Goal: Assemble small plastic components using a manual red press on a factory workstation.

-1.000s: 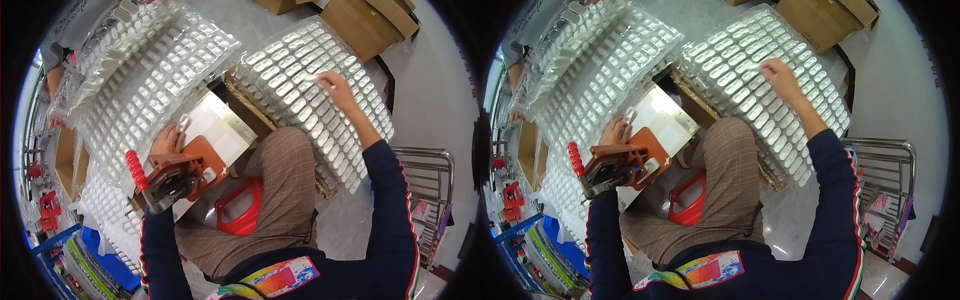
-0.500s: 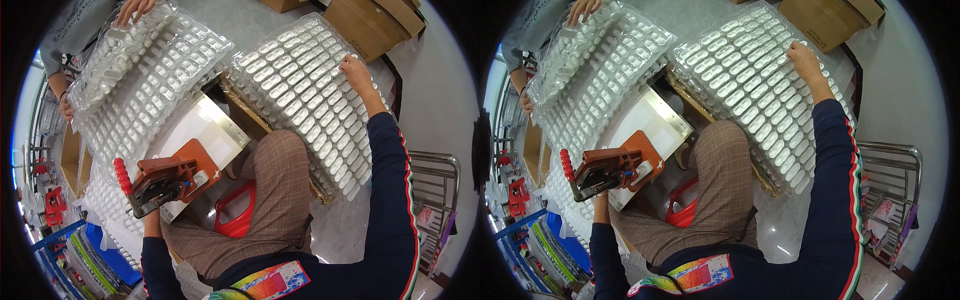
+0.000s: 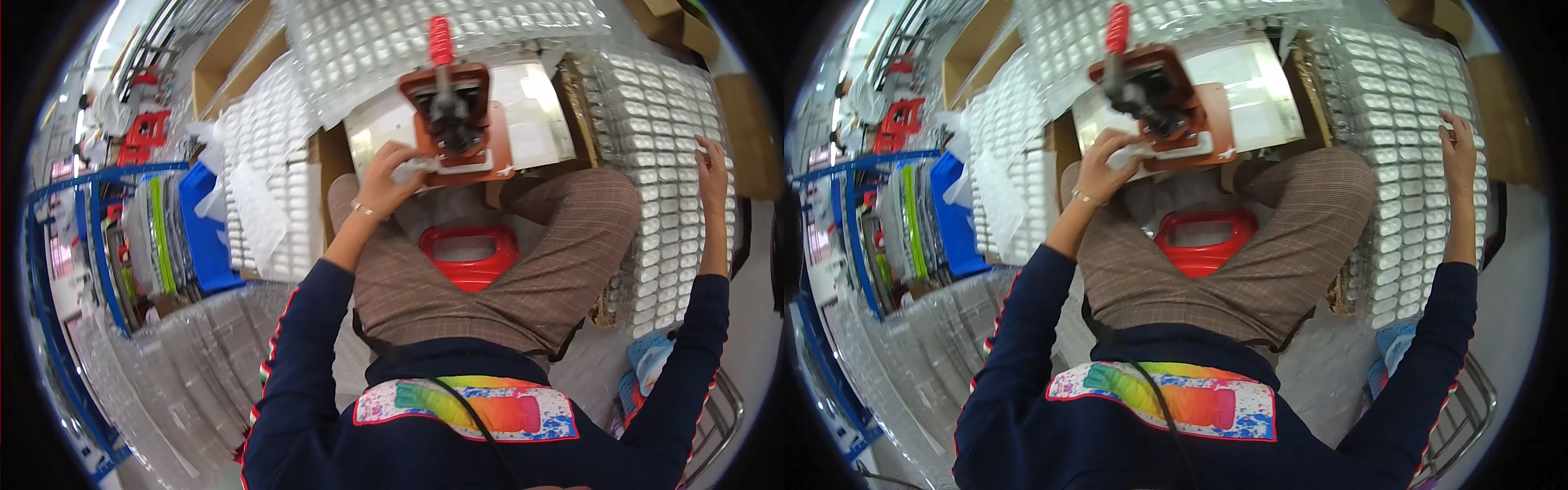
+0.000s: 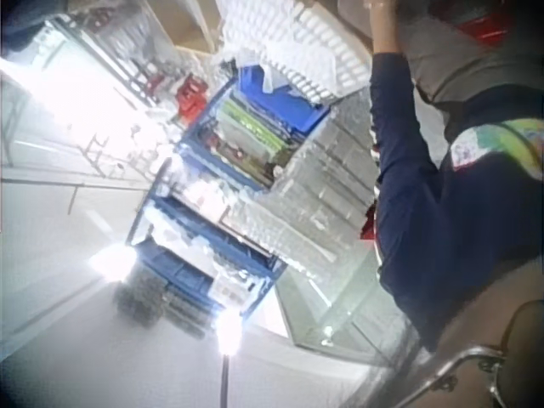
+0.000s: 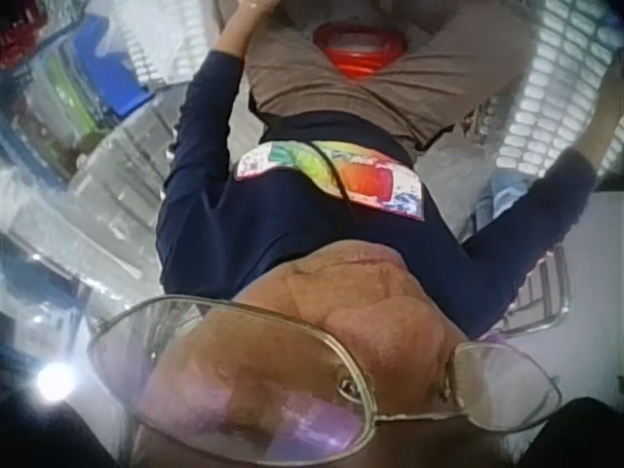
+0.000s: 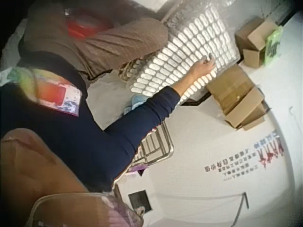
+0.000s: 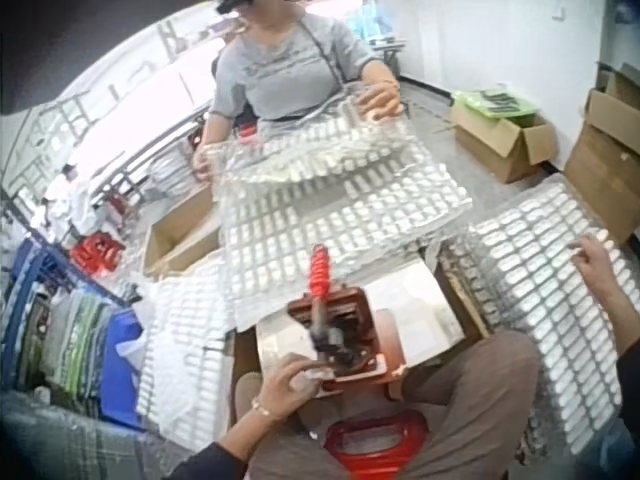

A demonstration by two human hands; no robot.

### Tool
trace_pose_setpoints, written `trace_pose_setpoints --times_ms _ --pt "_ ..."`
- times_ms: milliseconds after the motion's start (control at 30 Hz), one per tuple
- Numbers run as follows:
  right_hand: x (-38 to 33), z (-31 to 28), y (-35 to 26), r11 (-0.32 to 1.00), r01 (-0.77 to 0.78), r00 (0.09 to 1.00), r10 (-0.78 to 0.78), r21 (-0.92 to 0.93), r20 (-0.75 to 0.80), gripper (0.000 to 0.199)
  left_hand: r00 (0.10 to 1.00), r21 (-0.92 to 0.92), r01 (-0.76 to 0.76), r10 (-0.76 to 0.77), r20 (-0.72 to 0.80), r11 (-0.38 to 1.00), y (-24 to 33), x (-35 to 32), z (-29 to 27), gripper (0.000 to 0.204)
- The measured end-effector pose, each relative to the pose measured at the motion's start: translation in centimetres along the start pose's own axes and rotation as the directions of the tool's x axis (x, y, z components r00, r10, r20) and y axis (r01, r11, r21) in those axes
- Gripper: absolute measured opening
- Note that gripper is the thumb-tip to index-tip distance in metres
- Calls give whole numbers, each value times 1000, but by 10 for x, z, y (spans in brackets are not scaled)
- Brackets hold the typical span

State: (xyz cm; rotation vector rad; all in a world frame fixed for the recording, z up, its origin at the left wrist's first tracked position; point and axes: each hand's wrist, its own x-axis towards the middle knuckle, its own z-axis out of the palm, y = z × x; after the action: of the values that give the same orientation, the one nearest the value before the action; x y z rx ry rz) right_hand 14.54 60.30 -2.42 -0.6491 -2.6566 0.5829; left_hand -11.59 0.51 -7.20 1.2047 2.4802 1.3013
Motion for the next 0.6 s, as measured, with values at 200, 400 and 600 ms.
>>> trace_pose_setpoints --times_ms 200,400,600 --pt "40 38 -178 948 278 948 -296 153 112 27 984 -300 176 -164 63 938 3 -4 -13 27" --pt "45 77 -315 872 337 905 -404 354 132 25 987 -341 153 -157 15 927 5 -11 6 32" --pt "54 99 -413 640 188 939 -339 745 54 30 983 124 51 -27 -183 991 12 -5 51 34"
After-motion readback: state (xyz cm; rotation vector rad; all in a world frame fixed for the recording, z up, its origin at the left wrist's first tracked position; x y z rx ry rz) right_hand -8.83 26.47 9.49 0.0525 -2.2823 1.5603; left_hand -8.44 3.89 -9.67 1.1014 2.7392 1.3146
